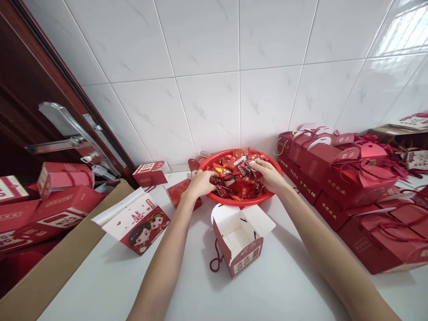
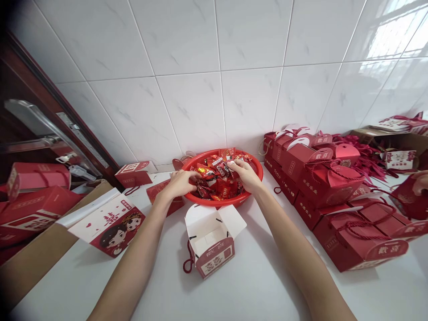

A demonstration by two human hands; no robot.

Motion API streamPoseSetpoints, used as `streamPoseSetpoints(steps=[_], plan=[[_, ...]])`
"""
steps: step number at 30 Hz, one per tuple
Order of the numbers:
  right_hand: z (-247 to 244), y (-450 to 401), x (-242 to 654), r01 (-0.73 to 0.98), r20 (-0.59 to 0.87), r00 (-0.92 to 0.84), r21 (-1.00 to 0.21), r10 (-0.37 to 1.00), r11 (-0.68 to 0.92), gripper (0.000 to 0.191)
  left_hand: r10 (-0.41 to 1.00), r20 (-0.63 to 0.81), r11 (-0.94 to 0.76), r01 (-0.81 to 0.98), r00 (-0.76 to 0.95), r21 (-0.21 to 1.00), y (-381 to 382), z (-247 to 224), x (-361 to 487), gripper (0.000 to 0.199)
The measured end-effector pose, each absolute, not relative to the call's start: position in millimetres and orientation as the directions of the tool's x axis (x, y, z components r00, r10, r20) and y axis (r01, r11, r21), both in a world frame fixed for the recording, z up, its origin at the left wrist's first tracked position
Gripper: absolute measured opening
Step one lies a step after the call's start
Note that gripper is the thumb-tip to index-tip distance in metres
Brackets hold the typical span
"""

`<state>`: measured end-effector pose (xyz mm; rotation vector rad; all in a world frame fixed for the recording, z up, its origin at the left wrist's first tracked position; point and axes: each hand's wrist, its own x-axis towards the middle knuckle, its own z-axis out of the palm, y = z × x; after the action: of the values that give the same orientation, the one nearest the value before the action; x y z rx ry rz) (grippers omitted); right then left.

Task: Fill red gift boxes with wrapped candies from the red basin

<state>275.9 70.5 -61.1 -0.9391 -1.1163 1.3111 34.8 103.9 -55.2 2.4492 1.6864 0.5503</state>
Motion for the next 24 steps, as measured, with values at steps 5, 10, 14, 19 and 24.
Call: streamPoseSetpoints(steps=[5, 10, 14, 19, 24], plan=[[-60, 70, 275, -0.264, 0.079, -0.051, -0.963, 0.996, 0.063, 0.036, 0.921, 0.203, -0.385, 0.866, 0.334, 0.32, 99, -50, 39, 0.026], [-60, 69, 275, -0.283, 0.084, -0.057, -0.957, 0.995, 0.065, 0.042, 0.866, 0.214, -0.5, 0.764, 0.453, 0.408, 97, -47, 38, 0.031], [-60, 69, 275, -0.273, 0.09, -0.048, -0.959, 0.995, 0.073, 0.045, 0.81, 0.303, -0.584, 0.647, 0.501, 0.49, 95, -47, 42, 0.035], [-59, 68, 275, -0.271, 0.077, -0.049, -0.961, 0.996, 0.061, 0.04, 0.786, 0.42, -0.597, 0.38, 0.453, 0.707, 99, -52, 47, 0.039], [-56, 65, 275, -0.283, 0.044, -0.067, -0.959, 0.997, 0.023, 0.036, 0.79, 0.514, -0.554, 0.029, 0.334, 0.832, 109, -58, 45, 0.036]])
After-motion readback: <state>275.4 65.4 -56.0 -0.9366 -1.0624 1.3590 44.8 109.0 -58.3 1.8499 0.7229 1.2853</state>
